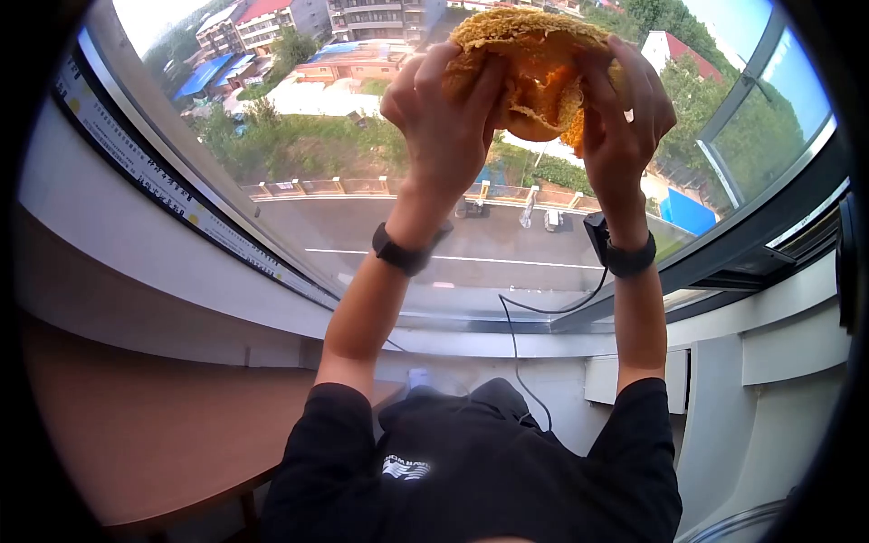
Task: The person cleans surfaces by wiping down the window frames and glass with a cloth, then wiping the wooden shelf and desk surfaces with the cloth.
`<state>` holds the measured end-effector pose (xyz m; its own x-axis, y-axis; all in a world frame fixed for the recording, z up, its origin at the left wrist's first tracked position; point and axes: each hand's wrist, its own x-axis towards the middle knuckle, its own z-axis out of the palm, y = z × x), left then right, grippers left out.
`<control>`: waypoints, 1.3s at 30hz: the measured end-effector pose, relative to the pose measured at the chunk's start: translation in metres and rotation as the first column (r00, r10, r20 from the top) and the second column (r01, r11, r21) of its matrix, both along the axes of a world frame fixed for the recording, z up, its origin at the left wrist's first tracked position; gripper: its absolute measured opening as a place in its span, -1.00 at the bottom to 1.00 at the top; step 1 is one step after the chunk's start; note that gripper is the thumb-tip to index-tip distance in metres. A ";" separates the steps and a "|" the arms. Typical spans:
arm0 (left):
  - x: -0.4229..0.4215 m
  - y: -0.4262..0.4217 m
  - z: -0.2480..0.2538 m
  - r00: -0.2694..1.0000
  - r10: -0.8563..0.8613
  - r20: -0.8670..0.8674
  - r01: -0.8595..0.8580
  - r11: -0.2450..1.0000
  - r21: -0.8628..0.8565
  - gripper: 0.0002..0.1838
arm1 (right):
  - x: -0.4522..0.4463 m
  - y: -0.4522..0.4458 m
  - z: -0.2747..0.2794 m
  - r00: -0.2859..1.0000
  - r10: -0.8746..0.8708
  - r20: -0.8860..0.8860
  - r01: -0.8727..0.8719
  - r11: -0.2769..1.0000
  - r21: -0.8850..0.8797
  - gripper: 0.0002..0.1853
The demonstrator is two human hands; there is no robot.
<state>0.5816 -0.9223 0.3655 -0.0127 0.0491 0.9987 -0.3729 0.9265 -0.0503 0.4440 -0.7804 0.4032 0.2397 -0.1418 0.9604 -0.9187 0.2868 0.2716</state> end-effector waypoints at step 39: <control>-0.062 0.076 -0.164 0.536 -0.307 0.787 0.451 0.891 0.040 -0.72 | -0.079 0.161 -0.244 0.977 -0.190 0.100 0.101 0.818 0.566 -0.44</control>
